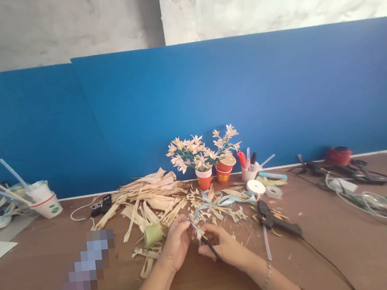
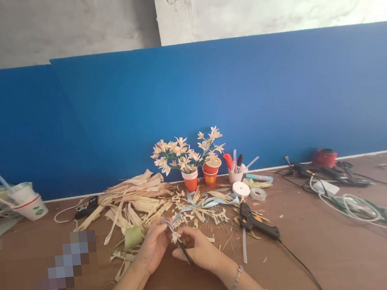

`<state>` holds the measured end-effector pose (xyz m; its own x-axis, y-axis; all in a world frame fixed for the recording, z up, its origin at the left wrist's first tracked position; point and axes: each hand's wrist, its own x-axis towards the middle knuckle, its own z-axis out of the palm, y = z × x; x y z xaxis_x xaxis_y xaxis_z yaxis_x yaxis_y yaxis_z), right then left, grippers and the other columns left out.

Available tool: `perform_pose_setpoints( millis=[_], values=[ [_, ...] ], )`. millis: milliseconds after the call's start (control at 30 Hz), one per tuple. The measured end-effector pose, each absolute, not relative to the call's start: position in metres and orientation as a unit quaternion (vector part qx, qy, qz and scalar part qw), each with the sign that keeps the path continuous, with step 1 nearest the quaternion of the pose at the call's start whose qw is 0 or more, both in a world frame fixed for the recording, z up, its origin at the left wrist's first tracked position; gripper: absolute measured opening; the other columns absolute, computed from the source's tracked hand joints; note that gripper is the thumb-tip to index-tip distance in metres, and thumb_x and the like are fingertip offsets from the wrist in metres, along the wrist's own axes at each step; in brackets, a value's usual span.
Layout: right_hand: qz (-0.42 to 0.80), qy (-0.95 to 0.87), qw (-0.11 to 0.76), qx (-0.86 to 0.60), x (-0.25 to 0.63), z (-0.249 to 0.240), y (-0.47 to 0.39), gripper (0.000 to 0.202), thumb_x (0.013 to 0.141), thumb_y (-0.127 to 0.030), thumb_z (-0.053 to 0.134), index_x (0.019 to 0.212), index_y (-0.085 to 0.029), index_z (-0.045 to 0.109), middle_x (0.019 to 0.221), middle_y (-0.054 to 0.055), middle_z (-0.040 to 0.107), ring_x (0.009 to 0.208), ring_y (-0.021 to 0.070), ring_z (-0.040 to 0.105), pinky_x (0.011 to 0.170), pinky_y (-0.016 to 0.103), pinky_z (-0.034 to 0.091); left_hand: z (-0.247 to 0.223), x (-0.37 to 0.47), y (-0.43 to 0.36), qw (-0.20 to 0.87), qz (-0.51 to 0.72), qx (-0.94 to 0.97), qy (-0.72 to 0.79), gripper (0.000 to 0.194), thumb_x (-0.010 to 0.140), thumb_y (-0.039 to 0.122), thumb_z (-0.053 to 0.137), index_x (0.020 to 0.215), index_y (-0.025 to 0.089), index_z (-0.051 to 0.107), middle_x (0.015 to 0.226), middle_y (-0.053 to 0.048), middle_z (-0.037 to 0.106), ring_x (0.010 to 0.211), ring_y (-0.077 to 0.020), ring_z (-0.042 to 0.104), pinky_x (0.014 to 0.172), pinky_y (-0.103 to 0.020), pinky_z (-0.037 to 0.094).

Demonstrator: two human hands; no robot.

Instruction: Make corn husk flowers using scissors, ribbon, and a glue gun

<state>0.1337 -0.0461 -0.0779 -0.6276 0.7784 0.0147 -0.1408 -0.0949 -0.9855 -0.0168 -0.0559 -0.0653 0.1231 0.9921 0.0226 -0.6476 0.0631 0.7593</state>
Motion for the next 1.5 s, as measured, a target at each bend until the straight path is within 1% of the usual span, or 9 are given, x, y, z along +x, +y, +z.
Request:
perform_pose_setpoints(
  millis=[267,500,733,900,1067,1200,1267,1367,1500],
  values=[
    [0.651,-0.595,0.358,-0.306,0.130,-0.071,-0.047,0.036,0.058,-0.033,0.078,0.076,-0.016,0.052,0.062,-0.006,0.051,0.057,0.0066,0.041,0.051,0.018,0.030,-0.070,-0.018,-0.055,0.679,0.605,0.309,0.279,0.002,0.069,0.016,0.064,0.070,0.014,0.063,0.067,-0.001,0.059,0.064,-0.0120,0.052,0.065,-0.025,0.040],
    [0.649,-0.599,0.337,-0.326,0.132,-0.073,-0.047,0.036,0.058,-0.034,0.076,0.076,-0.018,0.050,0.056,-0.008,0.048,0.048,0.0046,0.034,0.046,0.018,0.026,-0.064,-0.017,-0.056,0.682,0.600,0.307,0.284,0.003,0.066,0.015,0.066,0.067,0.014,0.063,0.066,0.000,0.056,0.063,-0.0108,0.050,0.064,-0.024,0.039],
    [0.616,-0.624,0.327,-0.353,0.133,-0.062,-0.049,0.033,0.059,-0.034,0.075,0.072,-0.017,0.051,0.053,-0.008,0.047,0.046,0.0043,0.034,0.044,0.018,0.024,-0.062,-0.016,-0.057,0.686,0.598,0.302,0.284,0.004,0.066,0.015,0.066,0.069,0.013,0.064,0.067,-0.001,0.058,0.064,-0.0118,0.051,0.065,-0.025,0.040],
    [0.654,-0.601,0.324,-0.326,0.133,-0.066,-0.049,0.039,0.055,-0.035,0.077,0.075,-0.018,0.049,0.055,-0.008,0.050,0.046,0.0043,0.036,0.044,0.018,0.026,-0.062,-0.016,-0.058,0.692,0.599,0.296,0.273,0.004,0.064,0.013,0.066,0.065,0.014,0.062,0.068,0.000,0.057,0.062,-0.0110,0.049,0.063,-0.024,0.039],
    [0.629,-0.605,0.335,-0.355,0.133,-0.062,-0.049,0.041,0.052,-0.037,0.080,0.071,-0.016,0.051,0.054,-0.007,0.049,0.046,0.0044,0.036,0.043,0.018,0.025,-0.064,-0.017,-0.057,0.688,0.591,0.313,0.281,0.003,0.066,0.014,0.065,0.067,0.013,0.062,0.064,0.000,0.056,0.062,-0.0112,0.048,0.064,-0.025,0.038],
    [0.631,-0.607,0.311,-0.370,0.134,-0.060,-0.050,0.039,0.055,-0.038,0.078,0.073,-0.017,0.051,0.048,-0.009,0.047,0.039,0.0035,0.032,0.039,0.018,0.022,-0.064,-0.017,-0.056,0.688,0.590,0.311,0.288,0.004,0.065,0.015,0.066,0.066,0.014,0.062,0.063,0.001,0.054,0.060,-0.0108,0.047,0.063,-0.025,0.037],
    [0.644,-0.600,0.315,-0.354,0.134,-0.063,-0.049,0.039,0.055,-0.037,0.078,0.073,-0.017,0.050,0.050,-0.008,0.049,0.040,0.0036,0.034,0.040,0.018,0.025,-0.064,-0.017,-0.057,0.687,0.594,0.303,0.288,0.006,0.063,0.014,0.066,0.066,0.014,0.061,0.064,0.001,0.054,0.061,-0.0105,0.047,0.064,-0.024,0.037],
    [0.659,-0.595,0.333,-0.318,0.134,-0.068,-0.047,0.040,0.053,-0.034,0.080,0.073,-0.017,0.049,0.057,-0.008,0.051,0.048,0.0047,0.041,0.047,0.018,0.030,-0.064,-0.016,-0.057,0.689,0.593,0.306,0.282,0.006,0.064,0.014,0.066,0.065,0.014,0.060,0.067,0.000,0.054,0.064,-0.0111,0.048,0.065,-0.025,0.037],
    [0.652,-0.599,0.344,-0.311,0.134,-0.073,-0.045,0.038,0.054,-0.034,0.079,0.072,-0.017,0.051,0.060,-0.006,0.052,0.055,0.0071,0.046,0.052,0.019,0.033,-0.064,-0.016,-0.057,0.695,0.582,0.316,0.279,0.004,0.065,0.016,0.064,0.066,0.014,0.060,0.066,0.000,0.053,0.063,-0.0115,0.047,0.065,-0.025,0.037]
  ],
)
